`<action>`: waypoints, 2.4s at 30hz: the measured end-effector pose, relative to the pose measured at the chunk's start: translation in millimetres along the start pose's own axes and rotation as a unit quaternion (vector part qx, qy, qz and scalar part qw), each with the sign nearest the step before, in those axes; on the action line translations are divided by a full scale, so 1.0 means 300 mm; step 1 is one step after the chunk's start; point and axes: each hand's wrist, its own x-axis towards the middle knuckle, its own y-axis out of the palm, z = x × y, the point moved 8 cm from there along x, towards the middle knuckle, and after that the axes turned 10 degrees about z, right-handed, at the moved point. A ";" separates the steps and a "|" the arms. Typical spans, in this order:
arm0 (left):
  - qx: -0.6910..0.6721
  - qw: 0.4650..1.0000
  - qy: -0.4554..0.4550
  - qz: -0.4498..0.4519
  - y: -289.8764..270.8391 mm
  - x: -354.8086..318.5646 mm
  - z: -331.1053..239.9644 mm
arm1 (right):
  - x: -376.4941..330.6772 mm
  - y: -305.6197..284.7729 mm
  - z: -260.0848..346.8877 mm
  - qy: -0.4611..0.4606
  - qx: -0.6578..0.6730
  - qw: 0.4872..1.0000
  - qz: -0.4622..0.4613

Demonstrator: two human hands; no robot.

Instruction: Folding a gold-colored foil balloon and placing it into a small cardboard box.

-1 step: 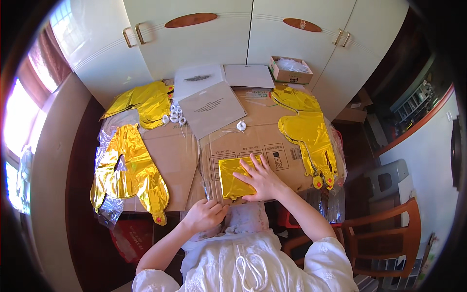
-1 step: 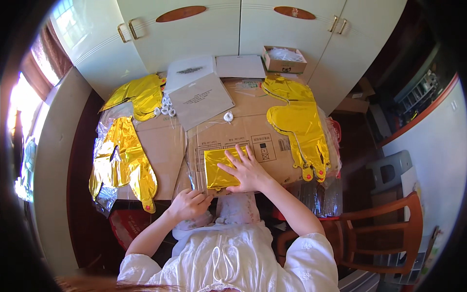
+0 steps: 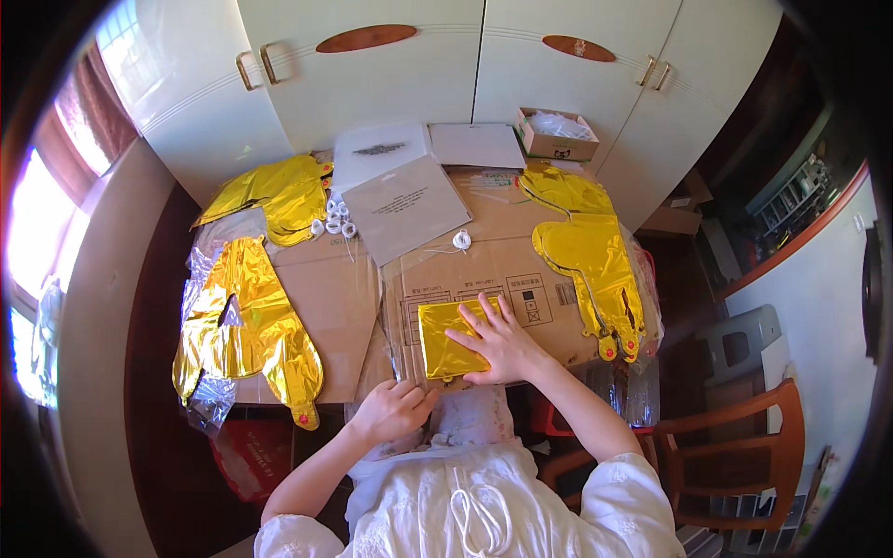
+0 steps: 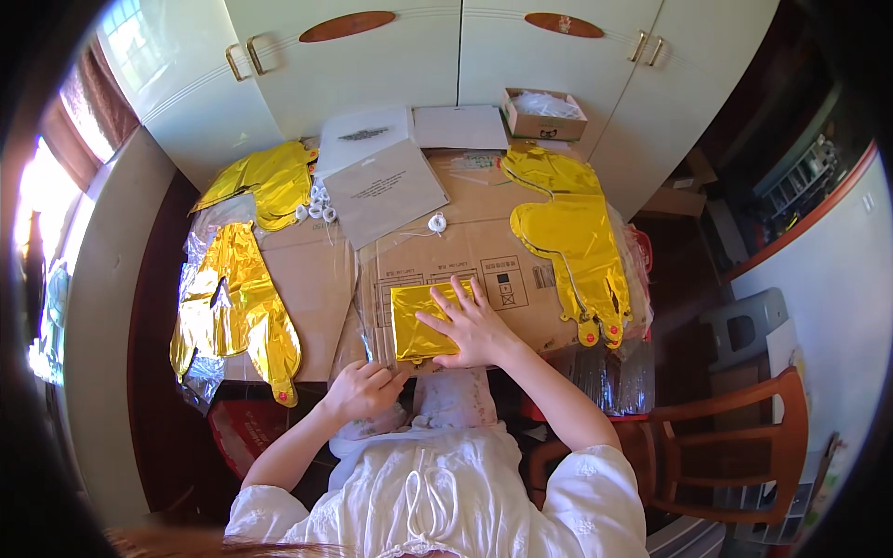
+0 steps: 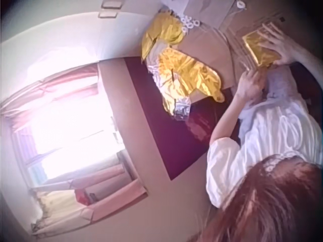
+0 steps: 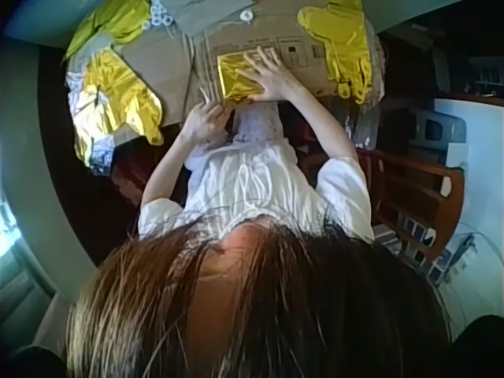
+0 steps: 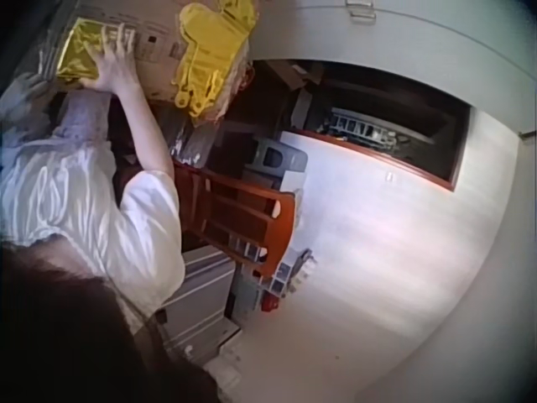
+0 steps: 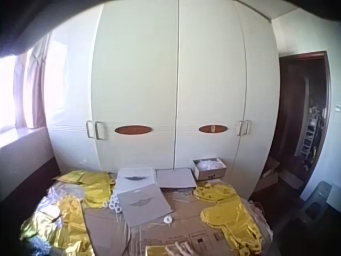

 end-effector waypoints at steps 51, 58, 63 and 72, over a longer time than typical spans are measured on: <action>-0.084 0.982 -0.163 -0.042 -0.018 0.006 0.074 | 0.005 0.012 0.003 -0.009 -0.042 0.999 -0.018; -0.063 0.991 -0.115 -0.025 -0.002 -0.013 0.060 | -0.004 -0.009 0.009 -0.009 -0.009 1.000 -0.007; -0.062 0.992 -0.107 -0.019 -0.005 0.027 0.066 | 0.002 -0.004 0.006 -0.009 0.003 1.000 -0.005; -0.097 0.990 -0.065 -0.076 -0.008 0.095 0.106 | 0.002 -0.007 0.002 -0.013 0.011 1.000 -0.017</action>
